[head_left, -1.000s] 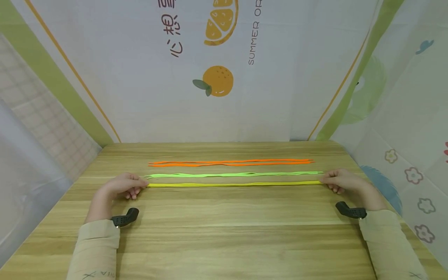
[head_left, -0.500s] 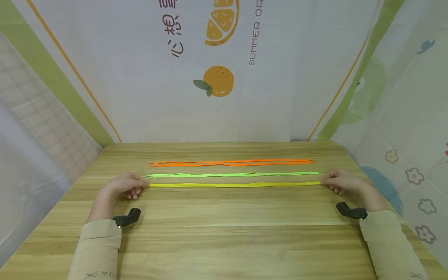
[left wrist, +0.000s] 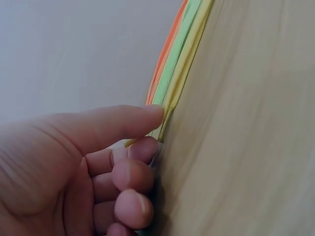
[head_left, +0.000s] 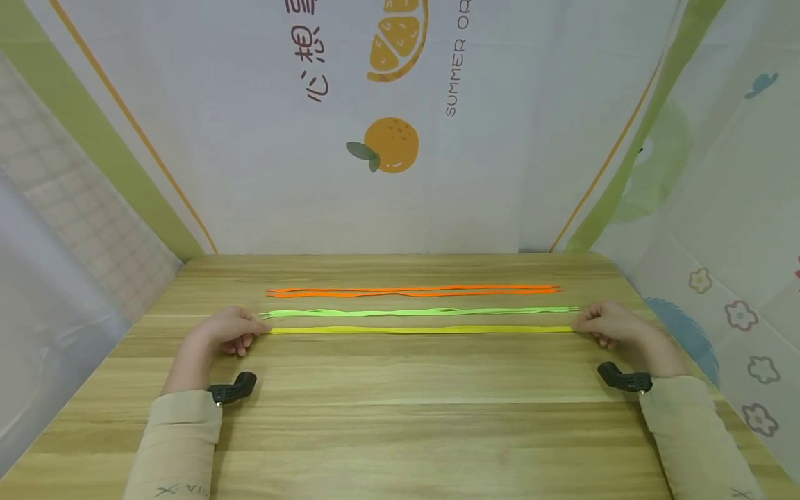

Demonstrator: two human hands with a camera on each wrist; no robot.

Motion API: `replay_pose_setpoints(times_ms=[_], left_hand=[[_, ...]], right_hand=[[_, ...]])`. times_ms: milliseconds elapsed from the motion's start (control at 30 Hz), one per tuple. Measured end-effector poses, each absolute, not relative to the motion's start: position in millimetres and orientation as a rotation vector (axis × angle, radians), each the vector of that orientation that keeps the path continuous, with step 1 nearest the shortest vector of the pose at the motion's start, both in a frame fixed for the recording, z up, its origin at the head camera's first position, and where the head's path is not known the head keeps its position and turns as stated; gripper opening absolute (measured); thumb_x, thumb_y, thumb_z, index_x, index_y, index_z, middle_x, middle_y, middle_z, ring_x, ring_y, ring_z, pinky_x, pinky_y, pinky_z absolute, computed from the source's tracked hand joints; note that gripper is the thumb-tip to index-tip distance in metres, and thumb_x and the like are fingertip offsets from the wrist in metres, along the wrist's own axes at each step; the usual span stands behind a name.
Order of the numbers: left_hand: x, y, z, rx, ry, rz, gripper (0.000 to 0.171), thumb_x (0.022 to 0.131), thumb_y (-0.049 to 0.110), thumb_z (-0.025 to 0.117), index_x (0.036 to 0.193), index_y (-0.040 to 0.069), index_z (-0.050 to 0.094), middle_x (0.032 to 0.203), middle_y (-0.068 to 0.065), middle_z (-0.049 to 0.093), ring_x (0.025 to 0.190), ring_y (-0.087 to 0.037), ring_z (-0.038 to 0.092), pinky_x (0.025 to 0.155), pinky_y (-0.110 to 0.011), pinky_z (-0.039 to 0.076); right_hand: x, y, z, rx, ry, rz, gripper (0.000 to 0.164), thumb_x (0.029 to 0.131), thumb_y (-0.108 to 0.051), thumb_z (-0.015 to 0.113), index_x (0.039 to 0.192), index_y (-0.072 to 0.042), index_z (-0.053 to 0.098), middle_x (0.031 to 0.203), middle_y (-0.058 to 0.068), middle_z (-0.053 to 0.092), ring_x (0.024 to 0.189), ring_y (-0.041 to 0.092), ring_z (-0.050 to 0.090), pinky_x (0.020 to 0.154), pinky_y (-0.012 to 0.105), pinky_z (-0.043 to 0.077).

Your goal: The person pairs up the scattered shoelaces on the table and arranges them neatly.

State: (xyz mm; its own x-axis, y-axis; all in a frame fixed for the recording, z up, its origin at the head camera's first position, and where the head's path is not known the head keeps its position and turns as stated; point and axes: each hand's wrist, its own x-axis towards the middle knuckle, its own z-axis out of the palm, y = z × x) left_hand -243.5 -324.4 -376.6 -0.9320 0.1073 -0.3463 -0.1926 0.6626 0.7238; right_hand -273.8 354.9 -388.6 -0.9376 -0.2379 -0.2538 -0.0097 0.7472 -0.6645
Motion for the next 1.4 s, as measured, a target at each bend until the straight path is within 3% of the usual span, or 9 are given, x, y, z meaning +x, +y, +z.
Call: replay_pose_setpoints(times_ms=[400,1033,1400], left_hand=[[-244.1,-324.4,-375.5,-0.121,2.549,1.088,0.035,0.083,0.029,0.063,0.060,0.009,0.047,0.048,0.000,0.044,0.043,-0.014,0.050,0.044,-0.026,0.038],[-241.1,-324.8,-370.5,-0.157,2.540,1.110,0.037,0.084,0.031,0.062,0.060,0.010,0.044,0.049,0.001,0.045,0.045,-0.014,0.050,0.048,-0.028,0.042],[-242.3,-326.3,-370.5,-0.147,2.528,1.122,0.033,0.086,0.030,0.059,0.063,0.008,0.051,0.050,0.001,0.045,0.044,-0.014,0.050,0.046,-0.027,0.040]], right_hand=[[-274.2,354.5,-388.0,-0.195,2.661,-0.999,0.031,0.085,-0.026,0.062,0.096,0.003,0.061,0.052,-0.001,0.042,0.044,0.012,0.042,0.042,0.031,0.042],[-272.0,359.9,-386.9,-0.186,2.669,-0.993,0.029,0.085,-0.025,0.062,0.094,0.002,0.059,0.050,0.001,0.044,0.043,0.013,0.043,0.042,0.031,0.042],[-271.2,359.7,-381.3,-0.225,2.656,-1.078,0.026,0.088,-0.020,0.057,0.095,0.005,0.056,0.055,0.003,0.043,0.044,0.011,0.040,0.042,0.027,0.040]])
